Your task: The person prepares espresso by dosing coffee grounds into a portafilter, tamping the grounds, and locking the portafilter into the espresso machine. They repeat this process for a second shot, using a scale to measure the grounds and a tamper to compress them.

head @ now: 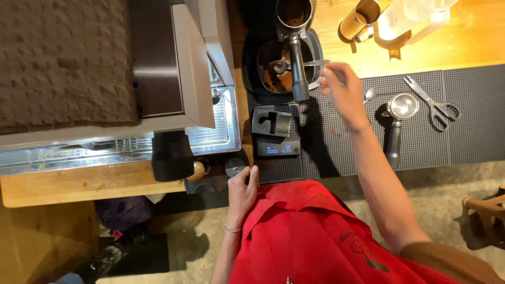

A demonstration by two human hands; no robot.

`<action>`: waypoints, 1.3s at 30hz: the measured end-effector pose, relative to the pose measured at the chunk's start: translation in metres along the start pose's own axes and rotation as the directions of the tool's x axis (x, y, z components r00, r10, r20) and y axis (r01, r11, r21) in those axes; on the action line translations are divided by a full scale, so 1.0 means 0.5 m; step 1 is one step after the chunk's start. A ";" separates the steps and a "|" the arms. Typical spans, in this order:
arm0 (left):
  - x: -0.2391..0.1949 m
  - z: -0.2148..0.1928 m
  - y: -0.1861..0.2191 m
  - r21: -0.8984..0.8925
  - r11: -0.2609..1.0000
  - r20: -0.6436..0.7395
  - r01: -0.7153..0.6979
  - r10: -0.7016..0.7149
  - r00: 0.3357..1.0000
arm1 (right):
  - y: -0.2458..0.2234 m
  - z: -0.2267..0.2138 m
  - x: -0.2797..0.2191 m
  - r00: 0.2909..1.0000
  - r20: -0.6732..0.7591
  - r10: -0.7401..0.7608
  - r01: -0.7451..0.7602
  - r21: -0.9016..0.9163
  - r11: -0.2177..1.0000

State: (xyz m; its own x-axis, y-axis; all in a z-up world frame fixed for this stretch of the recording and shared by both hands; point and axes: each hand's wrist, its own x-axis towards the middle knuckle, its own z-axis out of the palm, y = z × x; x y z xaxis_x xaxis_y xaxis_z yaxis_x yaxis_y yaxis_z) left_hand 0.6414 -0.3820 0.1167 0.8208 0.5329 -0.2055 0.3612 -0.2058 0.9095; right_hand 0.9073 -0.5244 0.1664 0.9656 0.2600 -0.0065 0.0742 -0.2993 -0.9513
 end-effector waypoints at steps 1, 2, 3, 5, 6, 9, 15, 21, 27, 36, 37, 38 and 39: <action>-0.001 -0.005 0.008 -0.006 1.000 0.001 -0.004 0.004 1.000 | -0.024 0.028 0.025 0.983 0.159 0.095 -0.108 0.081 0.991; -0.003 -0.009 0.009 -0.003 1.000 0.004 -0.008 0.008 1.000 | -0.022 0.053 0.035 0.984 0.155 0.094 -0.108 0.085 0.991; -0.005 -0.013 0.009 -0.010 1.000 0.014 -0.009 0.010 1.000 | -0.021 0.079 0.045 0.953 0.264 0.147 -0.174 0.080 0.982; -0.003 -0.023 0.014 -0.013 1.000 0.026 -0.015 0.016 1.000 | -0.031 0.114 0.062 0.910 0.367 0.193 -0.235 0.074 0.969; -0.003 -0.028 0.017 -0.017 0.999 0.031 -0.043 0.043 0.999 | -0.039 0.121 0.064 0.891 0.381 0.245 -0.338 0.200 0.920; -0.002 -0.038 0.018 -0.032 0.997 0.037 -0.067 0.068 0.997 | -0.044 0.138 0.055 0.890 0.348 0.295 -0.409 0.322 0.854; -0.001 -0.056 0.011 -0.048 0.996 0.054 -0.077 0.080 0.995 | -0.038 0.162 0.047 0.910 0.283 0.304 -0.394 0.356 0.847; 0.002 -0.071 0.013 0.030 0.999 0.152 -0.020 0.015 0.988 | -0.073 0.146 0.050 0.863 0.384 0.328 -0.448 0.283 0.848; 0.006 -0.084 0.022 0.022 1.000 0.181 -0.008 0.004 0.983 | -0.080 0.140 0.051 0.853 0.395 0.342 -0.461 0.261 0.848; 0.011 -0.086 0.027 0.022 1.000 0.207 0.013 -0.017 0.978 | -0.080 0.138 0.067 0.837 0.401 0.372 -0.491 0.251 0.834; 0.011 -0.087 0.027 0.021 1.000 0.207 0.019 -0.023 0.978 | -0.076 0.141 0.068 0.830 0.412 0.376 -0.503 0.264 0.823; 0.010 -0.088 0.024 0.020 1.000 0.207 0.018 -0.022 0.978 | -0.076 0.140 0.067 0.831 0.412 0.375 -0.502 0.264 0.824; 0.010 -0.088 0.022 0.017 1.000 0.205 0.026 -0.029 0.978 | -0.076 0.140 0.066 0.828 0.414 0.378 -0.506 0.262 0.822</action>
